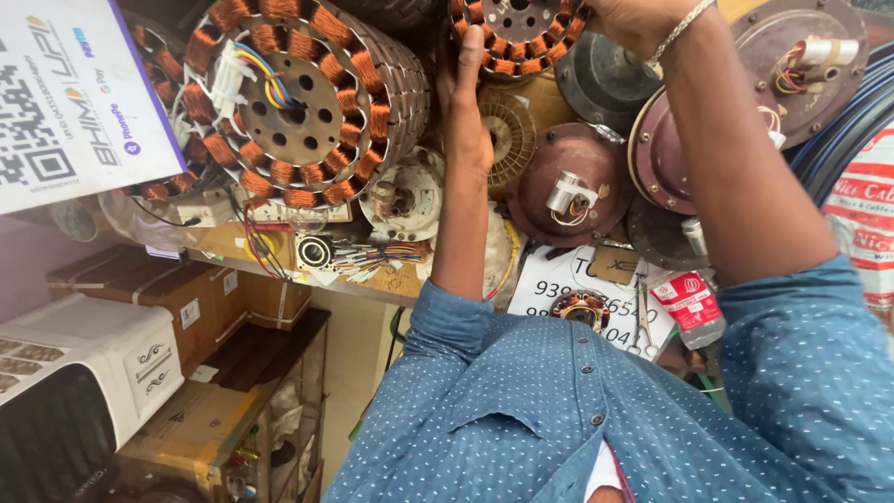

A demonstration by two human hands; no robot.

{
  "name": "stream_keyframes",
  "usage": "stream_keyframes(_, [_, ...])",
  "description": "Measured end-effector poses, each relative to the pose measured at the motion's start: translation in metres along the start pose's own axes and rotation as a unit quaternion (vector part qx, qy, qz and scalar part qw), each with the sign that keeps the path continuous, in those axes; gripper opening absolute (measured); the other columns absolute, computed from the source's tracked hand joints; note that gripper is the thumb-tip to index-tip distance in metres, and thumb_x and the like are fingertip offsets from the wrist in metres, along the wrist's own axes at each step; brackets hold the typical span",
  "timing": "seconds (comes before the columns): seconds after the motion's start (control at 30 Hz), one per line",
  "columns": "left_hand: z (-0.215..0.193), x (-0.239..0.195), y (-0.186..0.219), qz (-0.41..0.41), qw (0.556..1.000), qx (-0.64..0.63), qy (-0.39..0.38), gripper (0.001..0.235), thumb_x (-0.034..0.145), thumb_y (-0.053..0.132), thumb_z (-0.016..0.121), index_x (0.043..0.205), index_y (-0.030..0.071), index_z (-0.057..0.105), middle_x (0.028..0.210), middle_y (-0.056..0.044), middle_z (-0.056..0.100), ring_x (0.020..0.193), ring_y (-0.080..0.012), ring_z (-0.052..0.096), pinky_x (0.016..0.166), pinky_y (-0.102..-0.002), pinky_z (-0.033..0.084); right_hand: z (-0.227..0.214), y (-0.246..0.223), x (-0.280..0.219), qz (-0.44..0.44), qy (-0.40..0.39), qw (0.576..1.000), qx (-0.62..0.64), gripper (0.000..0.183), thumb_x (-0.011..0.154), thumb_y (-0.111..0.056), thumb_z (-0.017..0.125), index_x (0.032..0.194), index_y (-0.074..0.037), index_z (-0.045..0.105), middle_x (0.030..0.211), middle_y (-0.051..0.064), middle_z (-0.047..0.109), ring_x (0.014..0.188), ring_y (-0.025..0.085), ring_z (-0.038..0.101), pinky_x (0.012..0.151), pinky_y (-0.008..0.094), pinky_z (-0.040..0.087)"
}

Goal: The person picks up and inspects various electrical motor components, including stators and fan housings, on a cluttered workbench. They handle the items one at a time, turning them over and comparing parts before placing them back on the bench.

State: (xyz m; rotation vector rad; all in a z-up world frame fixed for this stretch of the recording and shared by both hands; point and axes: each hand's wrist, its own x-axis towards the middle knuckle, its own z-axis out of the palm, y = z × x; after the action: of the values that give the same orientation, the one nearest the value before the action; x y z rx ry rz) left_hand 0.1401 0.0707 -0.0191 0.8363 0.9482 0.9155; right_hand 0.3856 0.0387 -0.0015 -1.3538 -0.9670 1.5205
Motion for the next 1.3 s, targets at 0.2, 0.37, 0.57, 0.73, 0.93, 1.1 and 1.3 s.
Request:
stream_keyframes(0.2, [0.012,-0.007,0.013,0.02,0.996,-0.083,0.021,0.073,0.098,0.044,0.069,0.154,0.003,0.047,0.152,-0.011,0.052,0.141,-0.0226,0.046,0.121,-0.042,0.032,0.022,-0.007,0.011,-0.006,0.048,0.999,0.004,0.023,0.108,-0.03,0.07,0.118,-0.009,0.072,0.108,-0.002,0.071,0.099,0.009,0.065,0.09,0.031,0.051])
stream_keyframes(0.37, [0.017,-0.046,0.012,-0.092,0.978,-0.184,0.041,0.063,0.102,0.037,0.067,0.147,-0.005,0.053,0.144,-0.013,0.057,0.131,-0.0234,0.054,0.112,-0.042,0.041,0.047,-0.028,-0.02,-0.048,-0.024,0.997,-0.059,0.029,0.112,-0.03,0.064,0.122,-0.003,0.07,0.114,-0.003,0.068,0.102,0.008,0.06,0.091,0.029,0.048])
stream_keyframes(0.57, [0.004,-0.11,0.058,-0.067,0.99,-0.114,0.05,0.076,0.101,0.036,0.064,0.16,0.001,0.031,0.161,-0.013,0.039,0.147,-0.0233,0.039,0.124,-0.041,0.03,0.085,-0.061,-0.079,0.043,0.105,0.98,-0.163,0.044,0.099,-0.037,0.066,0.126,-0.002,0.065,0.107,0.0,0.067,0.097,0.01,0.062,0.082,0.029,0.051])
stream_keyframes(0.73, [-0.007,-0.131,0.067,-0.045,0.998,-0.003,0.053,0.082,0.105,0.045,0.055,0.165,0.0,0.022,0.173,-0.015,0.022,0.16,-0.0254,0.022,0.13,-0.04,0.016,0.113,-0.047,-0.092,-0.021,0.073,0.997,-0.033,0.054,0.105,-0.042,0.067,0.135,0.003,0.059,0.12,0.003,0.064,0.111,0.011,0.059,0.097,0.028,0.051])
stream_keyframes(0.93, [-0.021,-0.126,0.048,-0.041,0.999,-0.016,0.022,0.088,0.106,0.059,0.048,0.166,0.001,0.022,0.174,-0.016,0.022,0.161,-0.0254,0.022,0.132,-0.04,0.017,0.13,-0.031,-0.089,0.011,0.084,0.991,0.106,0.049,0.104,-0.036,0.065,0.136,0.0,0.06,0.12,0.001,0.066,0.111,0.011,0.06,0.101,0.028,0.051])
stream_keyframes(1.1, [-0.033,-0.129,0.023,-0.052,0.997,-0.017,0.044,0.086,0.104,0.056,0.051,0.165,0.002,0.022,0.163,-0.021,0.036,0.15,-0.0293,0.037,0.127,-0.042,0.025,0.132,-0.02,-0.085,0.005,0.067,0.998,0.001,0.046,0.103,-0.035,0.063,0.133,0.001,0.061,0.117,0.002,0.067,0.107,0.011,0.065,0.098,0.029,0.054])
stream_keyframes(1.3, [-0.037,-0.132,0.016,-0.051,0.996,-0.042,0.063,0.086,0.104,0.05,0.057,0.164,-0.001,0.023,0.162,-0.017,0.036,0.151,-0.0247,0.034,0.128,-0.042,0.023,0.148,-0.021,-0.088,-0.024,0.106,0.994,0.006,0.048,0.108,-0.035,0.066,0.138,0.002,0.061,0.123,0.003,0.067,0.112,0.01,0.062,0.1,0.03,0.053])
